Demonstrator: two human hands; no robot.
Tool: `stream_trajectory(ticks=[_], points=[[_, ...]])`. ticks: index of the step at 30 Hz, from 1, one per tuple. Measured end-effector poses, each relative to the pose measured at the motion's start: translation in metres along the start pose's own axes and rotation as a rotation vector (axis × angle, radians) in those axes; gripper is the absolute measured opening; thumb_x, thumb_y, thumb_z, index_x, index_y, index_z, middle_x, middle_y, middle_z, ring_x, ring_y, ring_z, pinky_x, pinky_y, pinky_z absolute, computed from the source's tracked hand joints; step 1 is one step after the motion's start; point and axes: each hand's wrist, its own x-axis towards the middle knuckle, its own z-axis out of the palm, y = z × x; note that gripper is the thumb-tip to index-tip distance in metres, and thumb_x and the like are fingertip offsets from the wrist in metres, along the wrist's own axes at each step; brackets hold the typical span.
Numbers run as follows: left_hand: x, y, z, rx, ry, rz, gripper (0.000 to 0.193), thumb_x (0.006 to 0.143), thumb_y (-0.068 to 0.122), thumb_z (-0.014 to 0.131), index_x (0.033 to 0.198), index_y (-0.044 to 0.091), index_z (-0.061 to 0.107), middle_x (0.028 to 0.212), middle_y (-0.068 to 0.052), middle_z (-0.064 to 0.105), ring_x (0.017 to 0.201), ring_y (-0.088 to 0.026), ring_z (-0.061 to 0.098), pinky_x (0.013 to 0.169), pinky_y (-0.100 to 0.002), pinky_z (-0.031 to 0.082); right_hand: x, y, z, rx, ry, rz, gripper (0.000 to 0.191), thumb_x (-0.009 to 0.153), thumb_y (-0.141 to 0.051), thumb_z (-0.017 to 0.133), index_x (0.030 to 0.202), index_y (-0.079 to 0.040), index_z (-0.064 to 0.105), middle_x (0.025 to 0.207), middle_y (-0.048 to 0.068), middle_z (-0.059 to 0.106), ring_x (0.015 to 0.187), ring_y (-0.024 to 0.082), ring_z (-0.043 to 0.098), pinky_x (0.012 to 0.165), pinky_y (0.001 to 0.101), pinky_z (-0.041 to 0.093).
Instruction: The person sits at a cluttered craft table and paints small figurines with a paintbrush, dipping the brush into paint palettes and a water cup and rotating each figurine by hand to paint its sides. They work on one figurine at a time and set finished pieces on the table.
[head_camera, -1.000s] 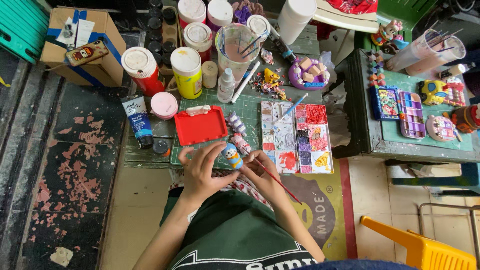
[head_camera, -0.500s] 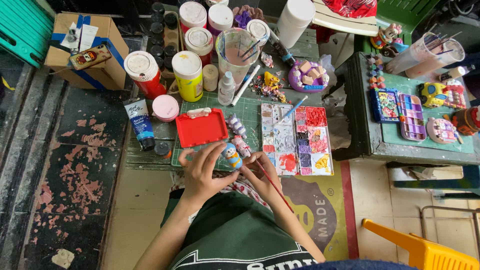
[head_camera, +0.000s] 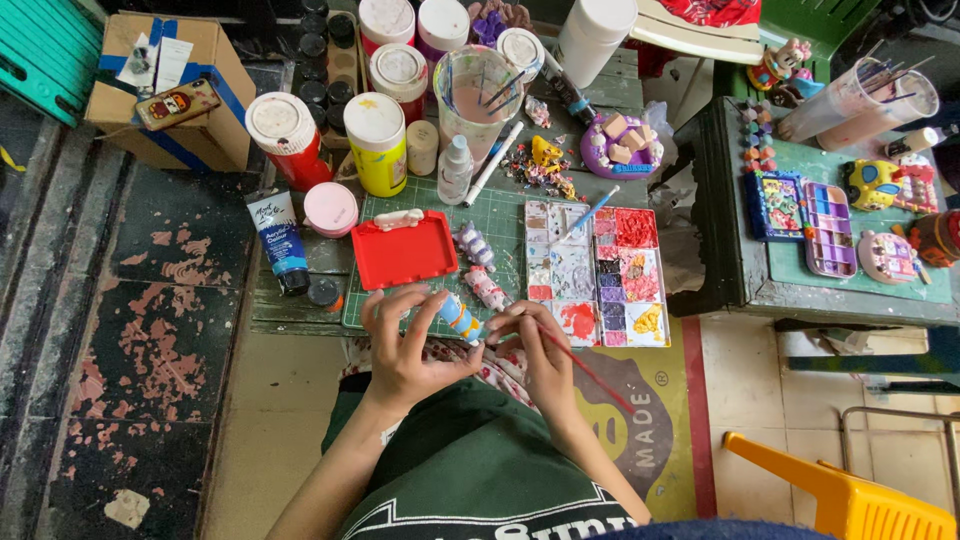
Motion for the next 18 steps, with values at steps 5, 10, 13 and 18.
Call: stream_trajectory(ticks=[5,10,13,18], points=[[-0.008,0.007,0.0,-0.149,-0.017,-0.012,0.082,0.072,0.037,0.096,0.135,0.006,0.056,0.128,-0.009,0.053,0.115,-0.027,0.06,0.112,-0.052,0.039,-0.017,-0.002,-0.002,0.131,0.037,-0.222,0.029,0.123,-0.013,0.04,0.117,0.006,0.061,0.1,0.011,0.058,0.08,0.014,0.056,0.073,0.0276,0.049],[-0.013,0.019,-0.002,-0.159,0.022,-0.013,0.083,0.074,0.042,0.098,0.137,0.008,0.056,0.124,-0.01,0.051,0.114,-0.025,0.056,0.11,-0.046,0.042,-0.029,-0.018,0.02,0.12,-0.066,-0.39,0.009,0.11,-0.003,0.044,0.118,-0.005,0.041,0.102,0.016,0.057,0.077,0.018,0.058,0.072,0.0308,0.053],[-0.014,0.022,-0.006,-0.131,-0.005,0.025,0.087,0.073,0.051,0.098,0.135,0.007,0.055,0.121,-0.008,0.055,0.11,-0.022,0.057,0.107,-0.047,0.04,-0.03,-0.032,0.028,0.002,-0.147,-0.472,0.012,0.109,-0.001,0.044,0.116,-0.006,0.035,0.102,0.019,0.057,0.081,0.018,0.057,0.08,0.0345,0.054],[-0.014,0.023,-0.008,-0.09,0.01,0.053,0.082,0.077,0.051,0.095,0.133,0.007,0.056,0.118,-0.005,0.058,0.108,-0.019,0.057,0.106,-0.047,0.038,-0.03,-0.042,0.03,-0.045,-0.179,-0.473,0.012,0.109,0.001,0.042,0.114,-0.005,0.033,0.102,0.019,0.056,0.08,0.017,0.057,0.082,0.0364,0.057]])
